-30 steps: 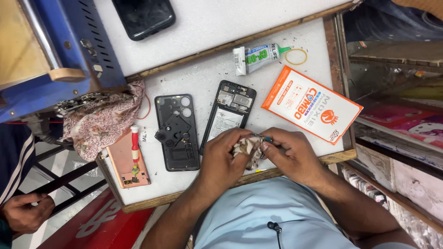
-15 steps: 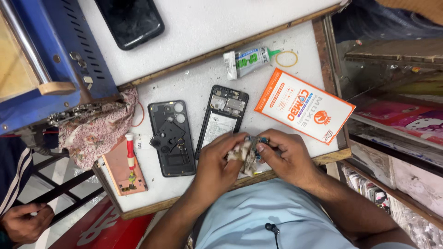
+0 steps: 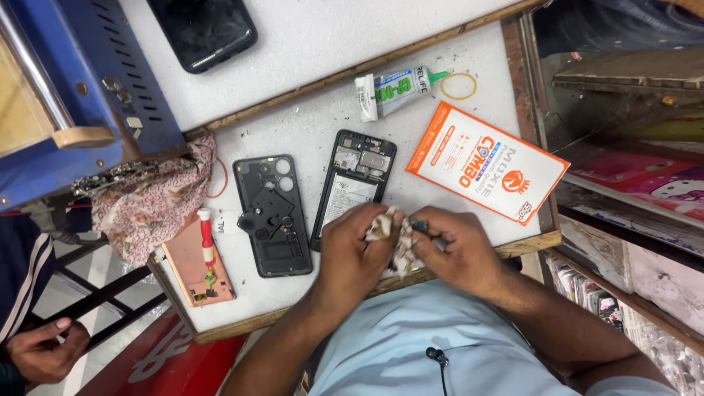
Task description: The person disassembles a smartphone, removes the motherboard, cleans it with a cloth, and reassembles the phone by placing the motherboard back and securing the back cover with a screwdriver.
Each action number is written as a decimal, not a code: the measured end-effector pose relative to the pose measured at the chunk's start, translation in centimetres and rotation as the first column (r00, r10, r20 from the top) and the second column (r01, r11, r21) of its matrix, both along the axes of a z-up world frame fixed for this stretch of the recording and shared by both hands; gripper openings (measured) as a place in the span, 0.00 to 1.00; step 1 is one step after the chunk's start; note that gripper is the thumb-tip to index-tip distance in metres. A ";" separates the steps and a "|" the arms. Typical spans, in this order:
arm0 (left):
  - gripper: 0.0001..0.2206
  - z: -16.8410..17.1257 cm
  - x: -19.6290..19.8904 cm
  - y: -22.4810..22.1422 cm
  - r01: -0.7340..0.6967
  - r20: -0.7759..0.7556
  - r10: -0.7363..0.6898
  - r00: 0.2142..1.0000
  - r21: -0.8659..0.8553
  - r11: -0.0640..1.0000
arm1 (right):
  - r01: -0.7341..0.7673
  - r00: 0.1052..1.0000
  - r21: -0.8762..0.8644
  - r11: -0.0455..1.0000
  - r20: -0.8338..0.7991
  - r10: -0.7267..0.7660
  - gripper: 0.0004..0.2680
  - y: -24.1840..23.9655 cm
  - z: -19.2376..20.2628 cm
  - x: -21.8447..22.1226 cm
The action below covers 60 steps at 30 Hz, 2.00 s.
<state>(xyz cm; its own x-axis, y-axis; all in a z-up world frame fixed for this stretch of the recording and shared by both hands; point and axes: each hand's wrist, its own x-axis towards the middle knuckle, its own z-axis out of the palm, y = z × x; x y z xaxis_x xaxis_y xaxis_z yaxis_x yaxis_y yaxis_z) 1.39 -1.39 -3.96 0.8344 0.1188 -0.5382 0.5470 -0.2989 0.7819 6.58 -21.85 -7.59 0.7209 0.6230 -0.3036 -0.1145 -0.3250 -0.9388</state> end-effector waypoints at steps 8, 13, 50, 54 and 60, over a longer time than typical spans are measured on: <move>0.12 0.6 0.6 0.4 0.058 0.410 -0.018 0.912 -0.086 0.995 | 0.050 0.997 0.061 0.997 -0.063 -0.046 0.03 -0.4 -0.6 -0.3; 0.11 0.7 0.8 -0.1 0.050 0.452 -0.037 0.891 -0.017 0.999 | 0.111 0.993 0.148 0.983 -0.065 -0.102 0.05 -0.4 -1.0 -0.6; 0.07 1.7 -5.4 3.9 -0.312 0.395 0.308 0.865 -0.057 0.948 | 0.290 0.931 0.236 0.927 -0.292 -0.217 0.05 -0.1 0.4 0.0; 0.03 2.9 -8.9 7.6 -0.474 0.418 0.440 0.795 -0.025 0.880 | 0.338 0.921 0.279 0.899 -0.294 -0.255 0.04 -0.8 0.6 0.1; 0.15 2.3 -7.2 6.5 -0.127 0.475 -0.081 0.876 0.388 0.913 | 0.380 0.885 0.345 0.858 -0.405 -0.229 0.04 -0.4 0.7 0.1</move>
<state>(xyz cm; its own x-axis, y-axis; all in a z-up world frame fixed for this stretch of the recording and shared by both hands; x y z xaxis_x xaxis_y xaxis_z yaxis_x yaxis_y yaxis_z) -5.82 5.10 -1.63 0.9663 0.2567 0.0178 0.1533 -0.6300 0.7613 6.65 -22.20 -6.91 0.7935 0.5089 -0.3337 -0.4765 0.1785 -0.8608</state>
